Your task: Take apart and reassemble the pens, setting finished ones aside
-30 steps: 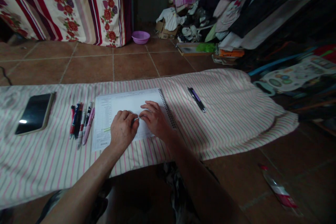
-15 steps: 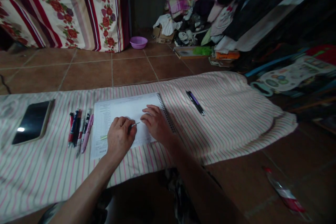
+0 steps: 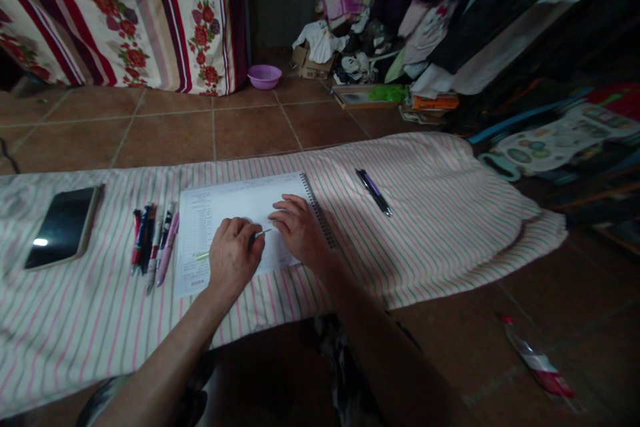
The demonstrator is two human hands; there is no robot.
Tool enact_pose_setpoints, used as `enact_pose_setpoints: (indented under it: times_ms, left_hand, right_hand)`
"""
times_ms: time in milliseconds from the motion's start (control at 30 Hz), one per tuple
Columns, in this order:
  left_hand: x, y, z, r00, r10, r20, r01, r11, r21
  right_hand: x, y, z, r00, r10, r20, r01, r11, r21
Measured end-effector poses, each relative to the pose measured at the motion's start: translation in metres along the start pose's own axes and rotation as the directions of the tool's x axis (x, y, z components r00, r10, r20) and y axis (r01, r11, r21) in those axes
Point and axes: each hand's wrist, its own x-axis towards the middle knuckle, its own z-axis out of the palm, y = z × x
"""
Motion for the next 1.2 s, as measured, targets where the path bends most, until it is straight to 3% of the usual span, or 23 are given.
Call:
enact_pose_setpoints:
  times_ms: [267, 567, 833, 1200]
  left_hand:
    - [0.0, 0.002, 0.0, 1.0, 0.009, 0.0, -0.009, 1.0, -0.018]
    - [-0.003, -0.002, -0.004, 0.999, 0.024, 0.029, -0.022, 0.998, -0.053]
    - [-0.007, -0.006, -0.015, 0.998, 0.031, 0.05, -0.03, 0.999, -0.017]
    - [-0.01, -0.012, -0.022, 0.997, 0.043, 0.06, -0.043, 0.999, -0.014]
  right_hand:
    - [0.0, 0.004, -0.007, 0.996, 0.006, -0.094, -0.005, 1.0, 0.007]
    - [-0.004, 0.007, -0.012, 0.993, -0.011, -0.12, 0.011, 1.0, 0.001]
    - [-0.006, -0.004, -0.01, 0.997, -0.073, -0.018, 0.073, 0.997, -0.012]
    - [-0.006, -0.009, -0.003, 0.993, -0.117, 0.015, 0.117, 0.993, -0.024]
